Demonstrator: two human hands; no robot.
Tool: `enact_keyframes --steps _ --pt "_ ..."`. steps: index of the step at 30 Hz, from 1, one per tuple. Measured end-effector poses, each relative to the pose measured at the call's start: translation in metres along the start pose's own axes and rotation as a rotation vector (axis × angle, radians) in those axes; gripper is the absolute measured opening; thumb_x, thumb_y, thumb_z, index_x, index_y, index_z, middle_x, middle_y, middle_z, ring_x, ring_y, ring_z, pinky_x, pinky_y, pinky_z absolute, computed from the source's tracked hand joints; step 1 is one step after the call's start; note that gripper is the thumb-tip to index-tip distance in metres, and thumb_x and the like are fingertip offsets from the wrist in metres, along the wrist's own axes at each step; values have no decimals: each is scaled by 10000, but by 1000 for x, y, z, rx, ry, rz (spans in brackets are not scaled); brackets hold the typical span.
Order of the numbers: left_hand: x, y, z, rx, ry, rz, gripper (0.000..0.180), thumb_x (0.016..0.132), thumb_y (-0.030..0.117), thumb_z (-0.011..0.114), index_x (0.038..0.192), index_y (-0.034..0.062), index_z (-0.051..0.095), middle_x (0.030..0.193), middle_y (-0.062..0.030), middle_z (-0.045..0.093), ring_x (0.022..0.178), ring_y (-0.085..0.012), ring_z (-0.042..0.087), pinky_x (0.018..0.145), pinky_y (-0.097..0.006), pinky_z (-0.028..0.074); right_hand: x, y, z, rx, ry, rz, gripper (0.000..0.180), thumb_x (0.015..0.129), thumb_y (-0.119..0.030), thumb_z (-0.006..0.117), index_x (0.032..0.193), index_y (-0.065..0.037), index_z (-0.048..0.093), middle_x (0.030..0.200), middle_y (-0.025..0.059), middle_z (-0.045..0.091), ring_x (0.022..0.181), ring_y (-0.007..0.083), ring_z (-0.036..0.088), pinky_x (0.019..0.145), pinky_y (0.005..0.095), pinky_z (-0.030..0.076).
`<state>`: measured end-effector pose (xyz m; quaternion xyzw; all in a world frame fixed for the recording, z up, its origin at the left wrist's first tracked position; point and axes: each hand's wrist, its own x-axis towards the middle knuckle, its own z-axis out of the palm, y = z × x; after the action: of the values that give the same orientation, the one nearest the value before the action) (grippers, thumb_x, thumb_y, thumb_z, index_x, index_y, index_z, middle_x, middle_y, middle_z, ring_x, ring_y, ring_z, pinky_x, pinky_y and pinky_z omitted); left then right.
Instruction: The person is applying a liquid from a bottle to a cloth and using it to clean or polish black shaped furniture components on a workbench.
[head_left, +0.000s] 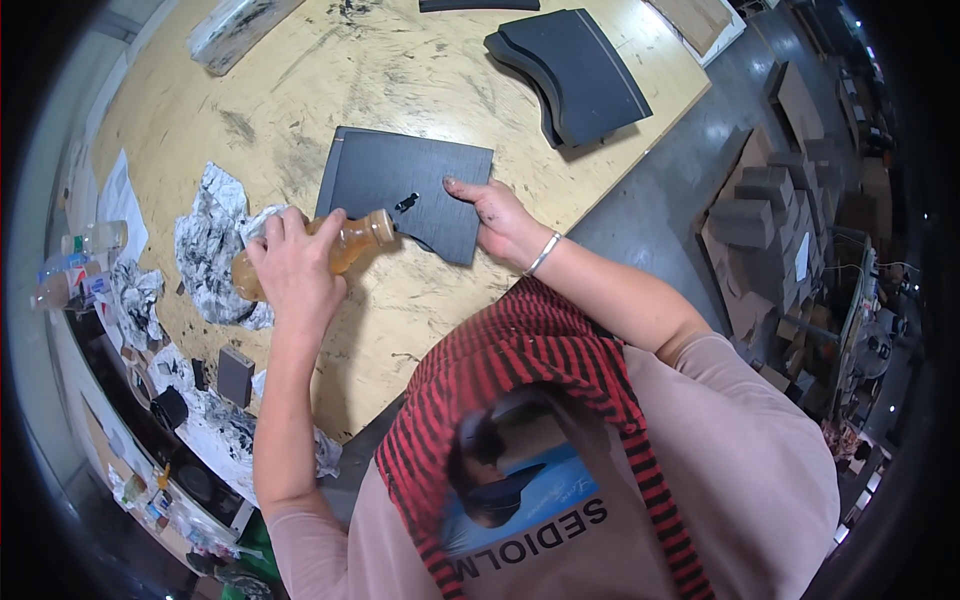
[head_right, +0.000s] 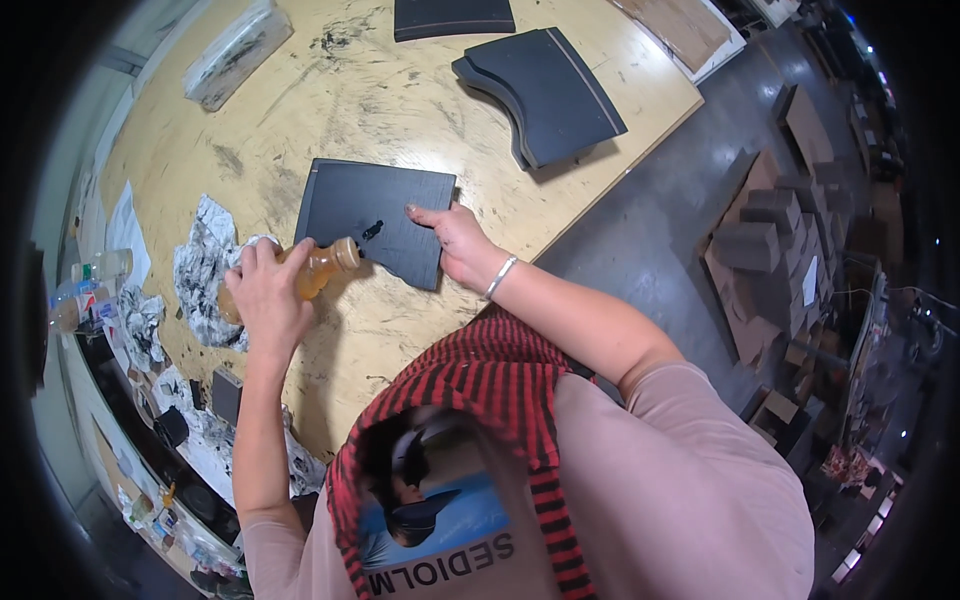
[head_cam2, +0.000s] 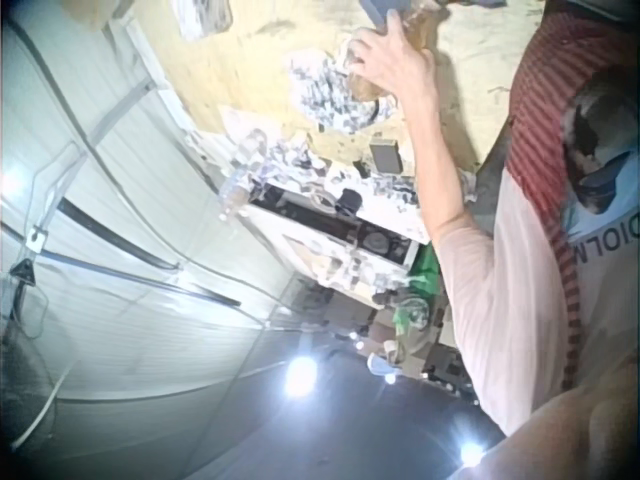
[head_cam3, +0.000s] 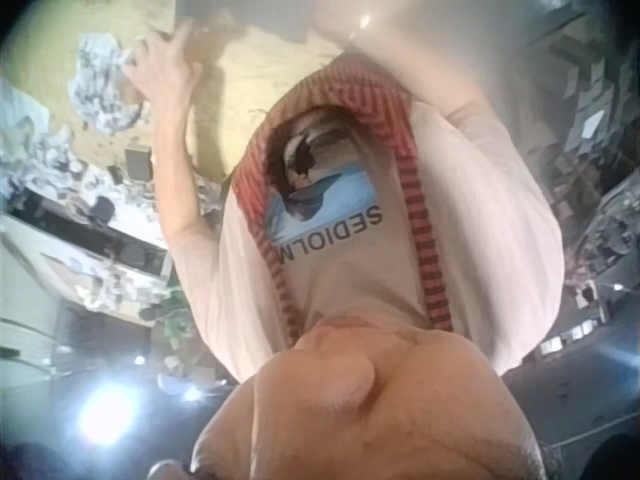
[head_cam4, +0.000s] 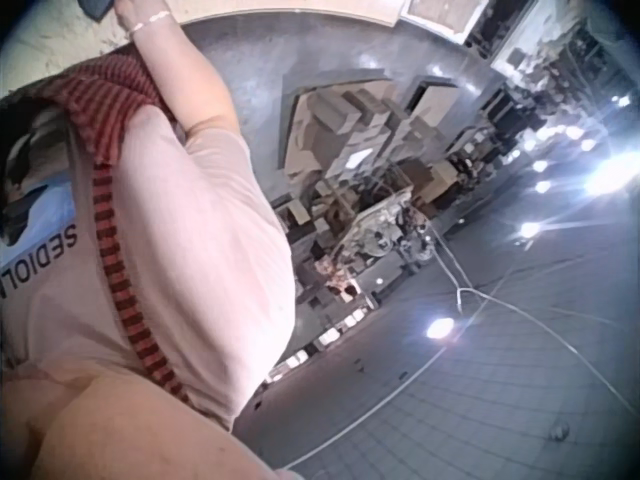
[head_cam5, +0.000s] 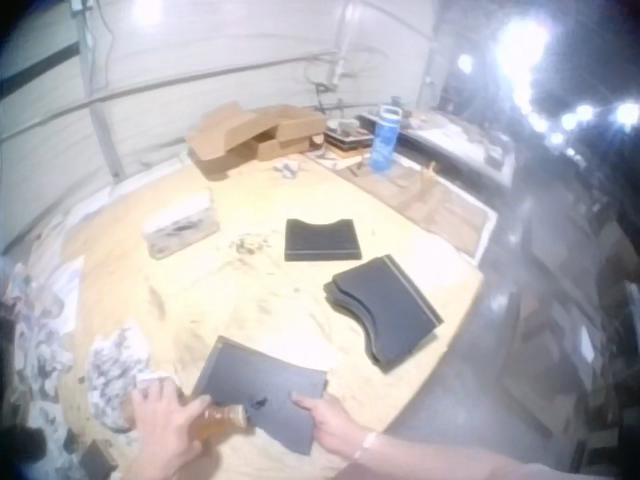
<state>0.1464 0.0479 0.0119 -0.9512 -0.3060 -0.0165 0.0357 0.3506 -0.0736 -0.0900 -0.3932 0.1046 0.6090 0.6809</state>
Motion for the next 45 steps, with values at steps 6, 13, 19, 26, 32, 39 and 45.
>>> enact_keyframes --steps 6,13,19,26,32,39,45 --pt "6 5 -5 20 -28 11 575 575 -16 639 1095 229 668 935 -80 496 948 -259 497 745 -388 333 4 0 -2 17 13 -2 254 874 -5 634 1116 48 583 1057 148 661 937 271 668 842 441 568" --pt "12 14 -10 -3 -31 63 558 574 -2 656 1081 229 670 921 -84 494 941 -261 496 742 -389 332 5 1 -4 -85 -6 3 310 949 -96 563 1229 33 534 1165 167 630 1031 289 649 892 462 552" --pt "8 11 -12 3 -23 123 537 578 4 665 1071 215 672 916 -89 492 931 -264 496 719 -382 321 0 -2 0 -87 -32 6 333 961 -90 534 1269 34 498 1190 178 618 1051 295 643 901 467 551" --pt "10 1 -11 21 -44 69 523 588 12 666 1072 210 677 920 -91 495 939 -263 500 714 -379 318 3 -1 4 -15 23 -11 248 875 -17 640 1113 39 596 1067 150 670 961 267 667 856 441 562" --pt "-1 -20 -16 48 -68 -34 528 595 33 679 1084 235 684 926 -83 508 936 -261 500 725 -387 327 4 6 1 -22 47 1 256 876 -31 638 1118 42 594 1058 144 665 946 262 660 852 434 554" --pt "-31 -119 -30 -257 119 -634 743 503 6 806 1196 176 602 1108 -113 612 1062 -321 582 938 -386 461 1 -3 -5 -97 42 -21 334 899 -61 617 1209 44 547 1132 153 641 1013 266 634 921 435 513" --pt "-103 -284 11 -606 622 -859 732 618 -83 774 1281 22 484 1183 -95 601 1061 -239 602 935 -368 479 -4 -3 3 -139 30 -1 339 908 -119 629 1212 14 557 1135 124 643 1018 246 629 929 422 505"
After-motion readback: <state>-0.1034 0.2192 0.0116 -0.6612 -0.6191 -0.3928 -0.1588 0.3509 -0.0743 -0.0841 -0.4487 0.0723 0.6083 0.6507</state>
